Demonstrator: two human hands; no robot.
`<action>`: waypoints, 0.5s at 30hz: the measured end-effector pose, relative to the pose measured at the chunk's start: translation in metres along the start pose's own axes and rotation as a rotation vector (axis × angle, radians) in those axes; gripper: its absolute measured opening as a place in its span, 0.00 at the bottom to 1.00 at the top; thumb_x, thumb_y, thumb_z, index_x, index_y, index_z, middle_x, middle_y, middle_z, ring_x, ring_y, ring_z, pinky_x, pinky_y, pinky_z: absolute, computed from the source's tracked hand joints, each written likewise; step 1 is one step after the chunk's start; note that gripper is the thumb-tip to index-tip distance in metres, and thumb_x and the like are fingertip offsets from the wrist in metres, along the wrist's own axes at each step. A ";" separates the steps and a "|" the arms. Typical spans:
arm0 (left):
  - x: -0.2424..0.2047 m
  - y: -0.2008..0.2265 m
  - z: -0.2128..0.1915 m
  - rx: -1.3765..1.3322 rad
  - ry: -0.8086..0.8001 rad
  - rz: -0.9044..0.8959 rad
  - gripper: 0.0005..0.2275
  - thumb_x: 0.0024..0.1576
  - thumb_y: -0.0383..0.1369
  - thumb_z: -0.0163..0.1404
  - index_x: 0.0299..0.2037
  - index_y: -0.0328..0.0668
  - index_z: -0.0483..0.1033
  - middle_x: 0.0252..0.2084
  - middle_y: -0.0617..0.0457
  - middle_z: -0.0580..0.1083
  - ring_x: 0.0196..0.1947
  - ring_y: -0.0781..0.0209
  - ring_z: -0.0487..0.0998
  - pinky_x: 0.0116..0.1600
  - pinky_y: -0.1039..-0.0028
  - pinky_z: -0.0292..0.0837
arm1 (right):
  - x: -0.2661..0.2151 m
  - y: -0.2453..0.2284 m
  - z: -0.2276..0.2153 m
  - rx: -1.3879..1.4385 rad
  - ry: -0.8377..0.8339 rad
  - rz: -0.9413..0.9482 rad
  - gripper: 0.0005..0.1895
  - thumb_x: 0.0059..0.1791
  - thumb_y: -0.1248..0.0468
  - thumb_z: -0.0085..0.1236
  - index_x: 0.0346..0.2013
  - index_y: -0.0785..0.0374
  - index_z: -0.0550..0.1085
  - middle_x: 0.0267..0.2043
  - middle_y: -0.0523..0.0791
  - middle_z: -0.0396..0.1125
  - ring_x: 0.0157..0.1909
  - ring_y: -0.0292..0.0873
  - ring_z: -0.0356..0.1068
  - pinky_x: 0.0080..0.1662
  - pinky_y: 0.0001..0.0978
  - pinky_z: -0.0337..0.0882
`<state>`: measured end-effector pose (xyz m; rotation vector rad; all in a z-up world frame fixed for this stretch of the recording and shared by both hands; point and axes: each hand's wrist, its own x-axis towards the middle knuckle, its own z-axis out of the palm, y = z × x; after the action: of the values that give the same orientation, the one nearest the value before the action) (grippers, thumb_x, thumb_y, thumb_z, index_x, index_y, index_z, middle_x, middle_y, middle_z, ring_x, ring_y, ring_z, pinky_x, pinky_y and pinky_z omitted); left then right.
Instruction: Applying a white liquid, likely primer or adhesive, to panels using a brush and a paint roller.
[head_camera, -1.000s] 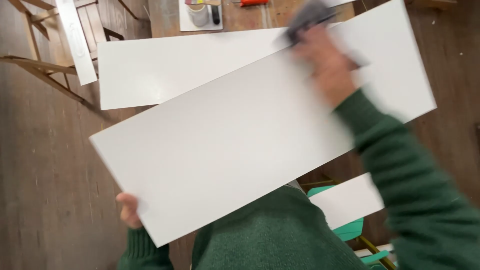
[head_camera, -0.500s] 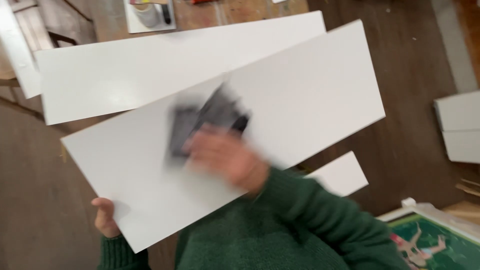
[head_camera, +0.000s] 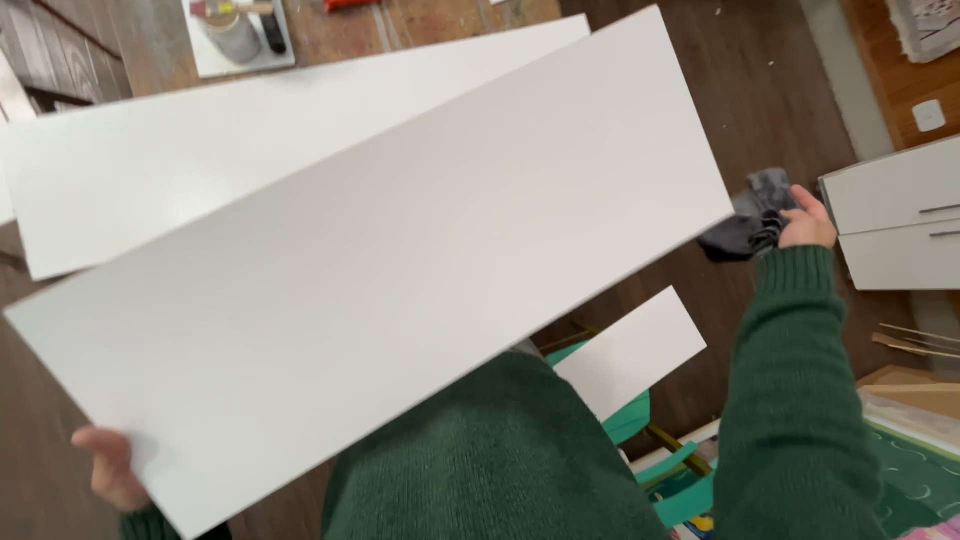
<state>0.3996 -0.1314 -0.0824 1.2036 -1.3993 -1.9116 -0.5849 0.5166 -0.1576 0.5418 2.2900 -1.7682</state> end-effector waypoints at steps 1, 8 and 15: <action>0.018 -0.001 -0.008 0.016 -0.004 -0.001 0.41 0.65 0.58 0.45 0.76 0.29 0.47 0.74 0.34 0.60 0.68 0.45 0.66 0.64 0.53 0.67 | -0.025 -0.027 0.015 0.010 0.009 -0.005 0.29 0.44 0.81 0.38 0.58 0.67 0.73 0.57 0.52 0.71 0.56 0.50 0.73 0.59 0.40 0.76; 0.070 0.001 -0.055 0.162 -0.014 -0.101 0.39 0.67 0.57 0.44 0.76 0.31 0.48 0.74 0.35 0.60 0.68 0.46 0.66 0.64 0.51 0.66 | -0.152 -0.117 0.051 0.614 -0.902 0.296 0.31 0.62 0.51 0.45 0.70 0.73 0.63 0.59 0.50 0.71 0.58 0.44 0.71 0.58 0.33 0.72; 0.057 -0.011 -0.033 0.312 0.034 -0.203 0.37 0.69 0.56 0.44 0.75 0.33 0.48 0.74 0.36 0.61 0.67 0.47 0.65 0.64 0.49 0.65 | -0.203 -0.116 0.080 0.126 -1.094 0.130 0.26 0.58 0.59 0.44 0.68 0.72 0.62 0.58 0.49 0.70 0.54 0.40 0.72 0.55 0.32 0.73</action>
<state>0.4009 -0.1891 -0.1166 1.5694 -1.6566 -1.8379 -0.4515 0.3808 -0.0001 -0.2436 1.3462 -1.5484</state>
